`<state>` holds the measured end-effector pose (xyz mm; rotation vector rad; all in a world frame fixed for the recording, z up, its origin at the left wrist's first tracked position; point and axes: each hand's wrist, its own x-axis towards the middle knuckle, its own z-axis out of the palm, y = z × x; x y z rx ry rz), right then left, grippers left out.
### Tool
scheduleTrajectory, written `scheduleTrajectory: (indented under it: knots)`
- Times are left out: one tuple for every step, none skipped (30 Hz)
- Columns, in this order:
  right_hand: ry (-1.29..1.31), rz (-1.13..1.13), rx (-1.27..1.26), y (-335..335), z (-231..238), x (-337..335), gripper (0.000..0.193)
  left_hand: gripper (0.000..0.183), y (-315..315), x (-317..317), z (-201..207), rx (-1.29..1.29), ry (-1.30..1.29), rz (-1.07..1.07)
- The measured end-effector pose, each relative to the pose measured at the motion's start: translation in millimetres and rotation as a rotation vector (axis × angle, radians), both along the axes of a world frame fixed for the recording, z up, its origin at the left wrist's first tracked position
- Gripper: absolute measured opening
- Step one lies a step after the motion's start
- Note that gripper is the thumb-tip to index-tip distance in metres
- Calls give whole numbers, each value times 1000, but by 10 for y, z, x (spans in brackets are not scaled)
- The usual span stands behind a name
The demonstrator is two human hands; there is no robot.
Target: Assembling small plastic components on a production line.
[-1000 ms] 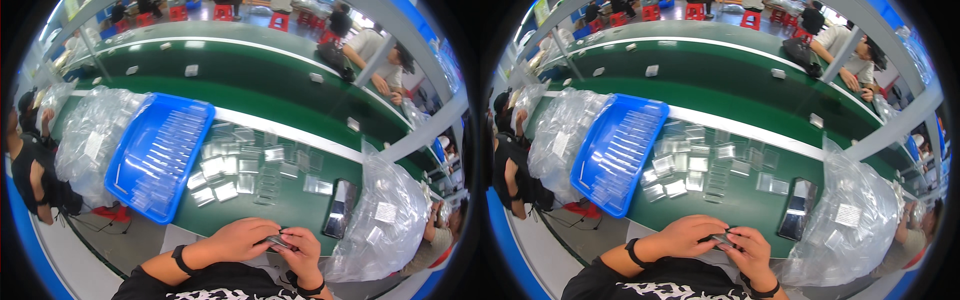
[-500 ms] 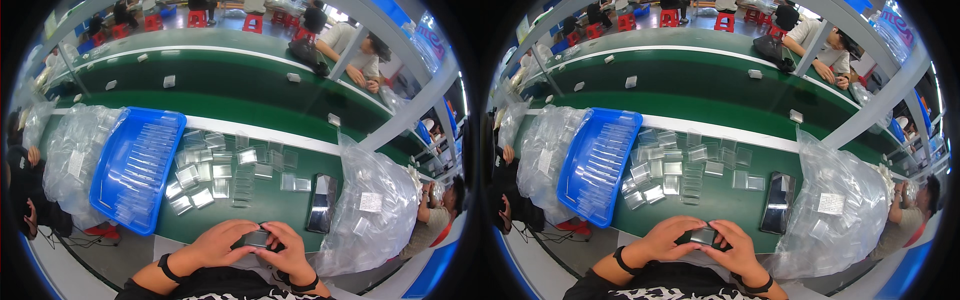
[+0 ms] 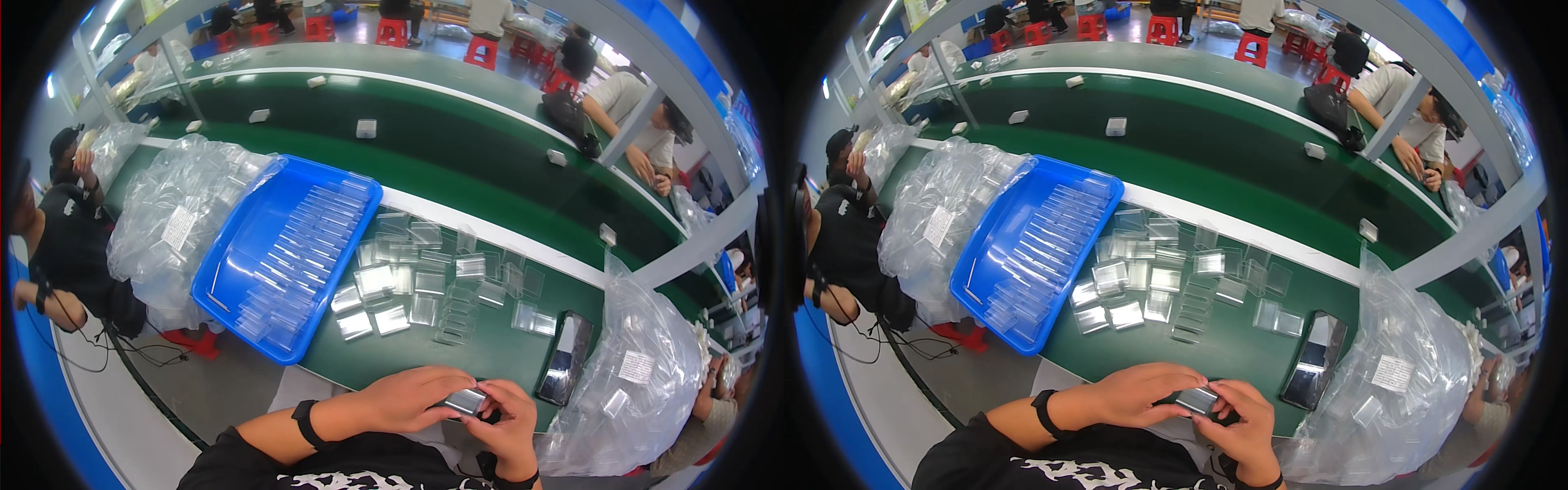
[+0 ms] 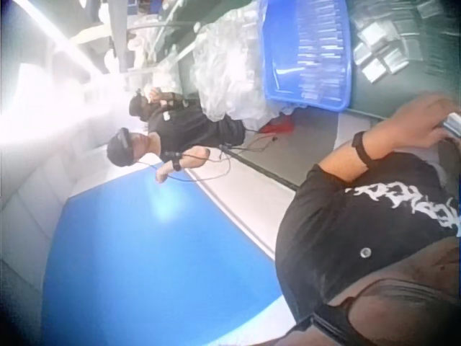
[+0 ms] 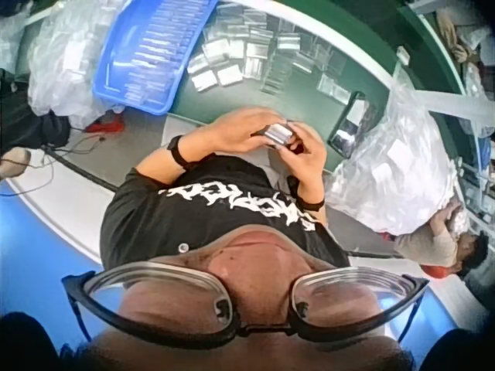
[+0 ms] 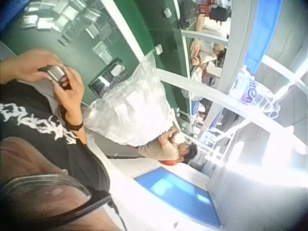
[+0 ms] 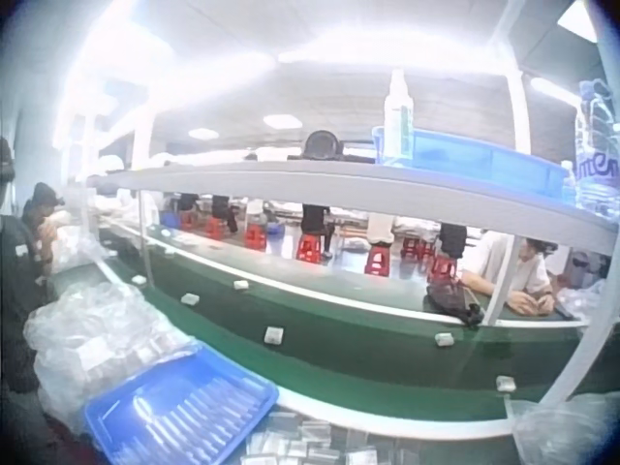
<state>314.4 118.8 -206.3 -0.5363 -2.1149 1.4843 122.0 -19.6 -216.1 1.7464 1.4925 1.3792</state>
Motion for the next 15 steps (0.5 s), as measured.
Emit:
scheduleTrajectory:
  knots:
    - [-8, -1, 22, -2, 8, -5, 51, 56, -9, 0, 5, -2, 4, 12]
    - [-4, 10, 20, 0, -3, -6, 51, 54, -20, -1, 11, -4, 5, 3]
    - [5, 18, 51, 8, -14, 1, 51, 53, -21, -2, 15, -3, 6, -9]
    - [15, 25, 82, 16, -25, 8, 52, 53, -23, -2, 20, -2, 9, 0]
    - [18, 35, 83, 22, -31, 15, 52, 52, -28, -1, 24, 6, 15, -9]
    - [10, 39, 97, 31, -35, 19, 52, 52, -30, -4, 31, 13, 22, -18]
    - [1, 43, 110, 34, -38, 21, 52, 52, -32, -9, 38, 14, 25, -8]
    - [4, 53, 110, 31, -40, 21, 52, 51, -35, -13, 44, 19, 20, -18]
    - [2, 38, 97, 19, -42, 21, 53, 51, -42, -17, 47, 23, 14, -29]
    - [0, 23, 83, 8, -44, 20, 53, 51, -45, -17, 37, 22, 16, -19]
    - [3, 33, 82, 3, -48, 19, 53, 51, -46, -15, 17, 25, 13, -25]
    - [-1, 20, 70, 4, -51, 14, 54, 51, -49, -14, 12, 26, 11, -29]
    - [-5, 7, 57, -3, -53, 5, 56, 51, -54, -12, 26, 24, 15, -17]
    - [0, 19, 54, -17, -49, -7, 56, 52, -61, -8, 47, 7, 6, -10]
    - [-19, -12, 6, -25, -44, -22, 57, 53, -58, -8, 56, -8, -3, -3]
